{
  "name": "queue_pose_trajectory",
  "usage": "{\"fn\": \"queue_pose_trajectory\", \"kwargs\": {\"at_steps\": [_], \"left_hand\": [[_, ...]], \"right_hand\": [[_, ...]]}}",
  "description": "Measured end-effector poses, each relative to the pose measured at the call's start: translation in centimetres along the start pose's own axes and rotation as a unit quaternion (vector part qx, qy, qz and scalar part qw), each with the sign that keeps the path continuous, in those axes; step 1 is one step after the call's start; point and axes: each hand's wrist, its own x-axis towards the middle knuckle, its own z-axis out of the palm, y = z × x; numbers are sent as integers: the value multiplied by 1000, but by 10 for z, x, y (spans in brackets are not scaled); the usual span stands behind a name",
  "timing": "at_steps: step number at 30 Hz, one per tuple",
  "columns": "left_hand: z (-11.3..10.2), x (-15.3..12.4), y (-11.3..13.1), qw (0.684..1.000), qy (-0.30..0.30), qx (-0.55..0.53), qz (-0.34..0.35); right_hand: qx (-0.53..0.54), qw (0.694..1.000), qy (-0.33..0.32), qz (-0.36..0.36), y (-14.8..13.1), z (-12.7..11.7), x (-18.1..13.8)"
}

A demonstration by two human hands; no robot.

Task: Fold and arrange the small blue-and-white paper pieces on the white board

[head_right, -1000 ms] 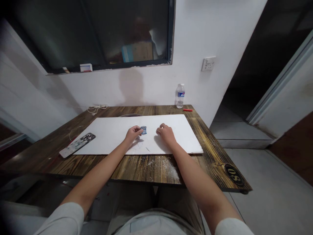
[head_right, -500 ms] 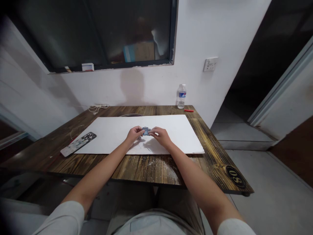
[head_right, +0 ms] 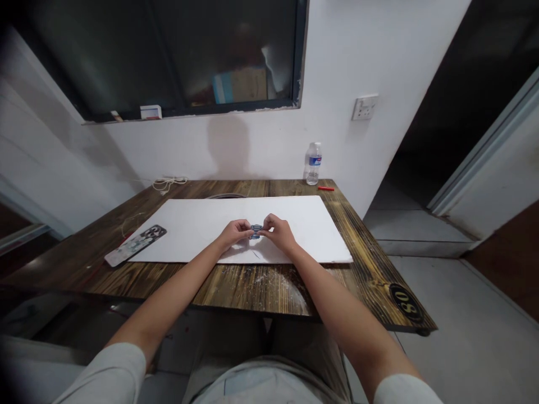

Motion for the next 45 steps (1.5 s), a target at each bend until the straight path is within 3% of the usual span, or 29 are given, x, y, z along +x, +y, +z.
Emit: {"fn": "queue_pose_trajectory", "kwargs": {"at_steps": [3,6,10,15,23,31,39,45], "left_hand": [[1,1,-1,1000,16,2,1],[0,3,-4,998,55,-11,7],[-2,6,-7,993,115,-32,14],[-3,6,-6,989,141,-35,3],[-2,7,-7,990,133,-36,0],[-4,8,-10,990,136,-26,-1],[-4,8,-8,990,139,-22,0],[-4,7,-7,989,146,-14,-8]], "right_hand": [[2,1000,-13,-4,-3,-2,1],[-8,994,-107,-12,-7,-8,2],[-101,961,-249,-68,-12,-14,3],[-228,920,-310,-75,-6,-11,-1],[-223,924,-304,-61,-6,-6,-2],[-115,943,-301,-81,-11,-4,0],[-177,915,-329,-155,2,-6,-1],[-165,918,-331,-145,4,-7,0]]}}
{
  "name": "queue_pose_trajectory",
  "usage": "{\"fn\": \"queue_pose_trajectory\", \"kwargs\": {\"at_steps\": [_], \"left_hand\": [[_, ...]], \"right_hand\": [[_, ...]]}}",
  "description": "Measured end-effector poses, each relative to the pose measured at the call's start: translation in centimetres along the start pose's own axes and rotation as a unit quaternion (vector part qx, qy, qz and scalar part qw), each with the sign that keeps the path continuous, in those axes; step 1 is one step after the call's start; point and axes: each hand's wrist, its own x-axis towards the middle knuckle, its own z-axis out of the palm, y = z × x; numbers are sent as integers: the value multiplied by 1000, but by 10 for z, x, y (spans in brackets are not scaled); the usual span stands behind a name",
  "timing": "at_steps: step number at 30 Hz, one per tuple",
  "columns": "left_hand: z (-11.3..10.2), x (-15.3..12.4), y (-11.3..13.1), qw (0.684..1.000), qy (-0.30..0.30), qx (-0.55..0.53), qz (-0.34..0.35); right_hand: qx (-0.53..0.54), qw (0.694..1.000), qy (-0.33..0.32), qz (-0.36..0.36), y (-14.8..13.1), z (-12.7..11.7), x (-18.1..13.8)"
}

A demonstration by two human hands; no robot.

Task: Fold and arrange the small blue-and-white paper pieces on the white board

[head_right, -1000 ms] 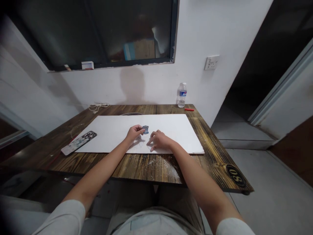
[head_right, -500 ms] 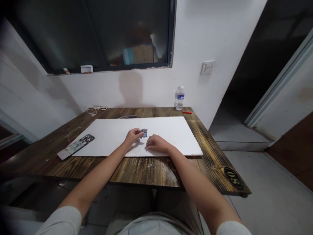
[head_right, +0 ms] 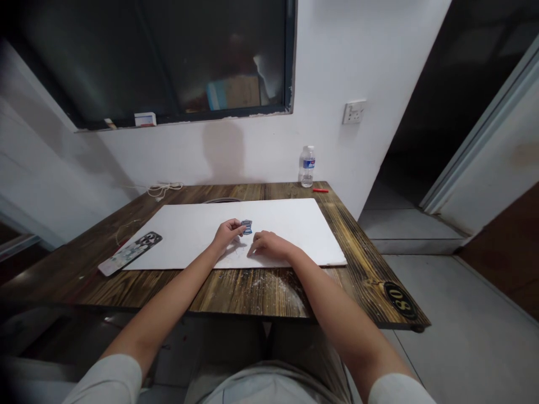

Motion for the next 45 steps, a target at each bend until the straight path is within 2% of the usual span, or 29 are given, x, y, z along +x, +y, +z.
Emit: {"fn": "queue_pose_trajectory", "kwargs": {"at_steps": [13,17,27,34,45], "left_hand": [[-1,0,-2,1000,2,3,-12],[0,0,-2,1000,5,5,-15],[0,1,-4,1000,6,-1,-11],[-1,-1,-2,1000,3,-1,-16],[0,0,-2,1000,12,-10,-16]], "right_hand": [[16,999,-11,42,-8,-4,0],[21,998,5,53,-9,-2,1],[-47,995,0,86,-13,5,5],[-52,991,-24,124,-13,5,8],[-42,987,-13,153,-13,8,10]]}}
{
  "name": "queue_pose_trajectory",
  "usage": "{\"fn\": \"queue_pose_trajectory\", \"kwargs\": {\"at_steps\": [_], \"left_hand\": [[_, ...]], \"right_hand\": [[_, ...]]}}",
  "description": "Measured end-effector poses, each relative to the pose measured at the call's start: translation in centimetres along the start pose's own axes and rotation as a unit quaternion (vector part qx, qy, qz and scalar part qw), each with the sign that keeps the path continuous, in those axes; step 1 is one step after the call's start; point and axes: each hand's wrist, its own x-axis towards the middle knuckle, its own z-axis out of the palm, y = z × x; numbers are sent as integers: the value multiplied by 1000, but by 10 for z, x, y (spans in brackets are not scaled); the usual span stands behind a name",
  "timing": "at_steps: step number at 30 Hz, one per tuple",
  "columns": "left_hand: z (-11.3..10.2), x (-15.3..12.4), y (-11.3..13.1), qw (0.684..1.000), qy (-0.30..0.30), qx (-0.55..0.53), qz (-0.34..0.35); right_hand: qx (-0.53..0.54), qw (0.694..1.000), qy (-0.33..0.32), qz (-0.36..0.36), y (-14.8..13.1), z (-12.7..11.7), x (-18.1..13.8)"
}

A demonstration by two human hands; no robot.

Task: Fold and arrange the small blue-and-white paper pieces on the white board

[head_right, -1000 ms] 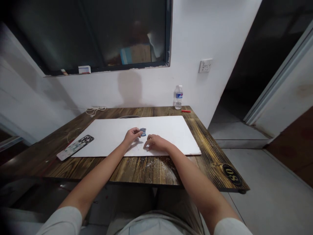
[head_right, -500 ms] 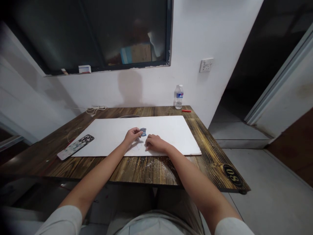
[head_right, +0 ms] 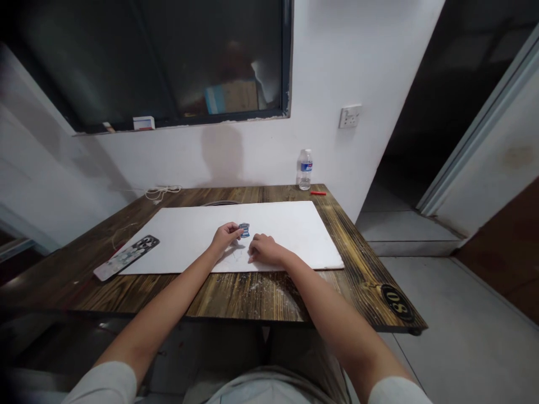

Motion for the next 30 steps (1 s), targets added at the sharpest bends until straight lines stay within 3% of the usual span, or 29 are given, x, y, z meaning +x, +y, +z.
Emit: {"fn": "queue_pose_trajectory", "kwargs": {"at_steps": [4,9,16,18,25,30], "left_hand": [[0,1,0,1000,1,0,2],[-1,2,-2,1000,2,4,-5],[0,-1,2,1000,-5,6,-11],[0,-2,2,1000,-10,13,-19],[0,-1,-3,999,-29,17,-13],[0,-1,-2,999,-38,13,-13]], "right_hand": [[12,1000,19,4,-1,-2,-1],[141,989,51,9,1,-2,-2],[93,960,255,-64,9,-10,-2],[75,953,288,-60,9,-11,-3],[69,951,293,-67,3,-6,-7],[23,949,314,-20,2,-6,-11]]}}
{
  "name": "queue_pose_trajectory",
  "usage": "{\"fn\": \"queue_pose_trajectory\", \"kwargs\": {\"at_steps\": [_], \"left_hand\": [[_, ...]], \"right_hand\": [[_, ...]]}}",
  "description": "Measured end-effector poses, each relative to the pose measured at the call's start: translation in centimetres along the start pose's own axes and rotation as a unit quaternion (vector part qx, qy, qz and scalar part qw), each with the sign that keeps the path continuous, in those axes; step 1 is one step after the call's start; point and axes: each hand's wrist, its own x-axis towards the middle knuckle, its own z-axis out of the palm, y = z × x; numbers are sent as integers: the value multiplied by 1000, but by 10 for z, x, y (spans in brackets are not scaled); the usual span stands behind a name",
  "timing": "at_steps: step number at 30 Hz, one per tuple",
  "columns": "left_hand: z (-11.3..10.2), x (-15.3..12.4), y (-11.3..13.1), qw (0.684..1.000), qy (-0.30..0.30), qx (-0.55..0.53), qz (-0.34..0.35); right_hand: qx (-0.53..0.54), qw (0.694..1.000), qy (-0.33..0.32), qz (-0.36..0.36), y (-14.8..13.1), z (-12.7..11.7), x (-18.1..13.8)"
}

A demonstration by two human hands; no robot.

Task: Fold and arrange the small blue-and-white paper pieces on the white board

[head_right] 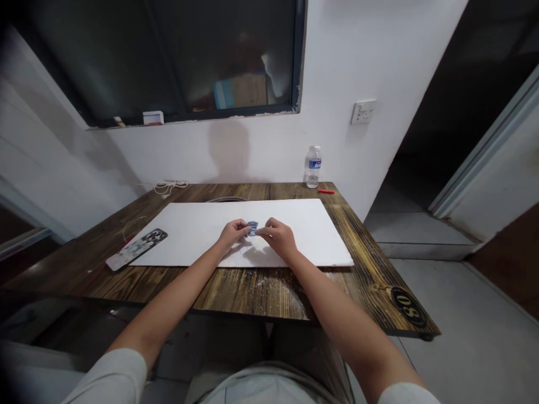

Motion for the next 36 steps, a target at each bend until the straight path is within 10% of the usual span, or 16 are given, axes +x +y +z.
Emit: {"fn": "queue_pose_trajectory", "kwargs": {"at_steps": [28,36], "left_hand": [[-4,-1,1,989,-56,-132,40],[-4,6,-1,989,70,-120,56]], "right_hand": [[-85,984,-41,-154,6,10,4],[-131,983,-87,-97,-15,9,1]]}}
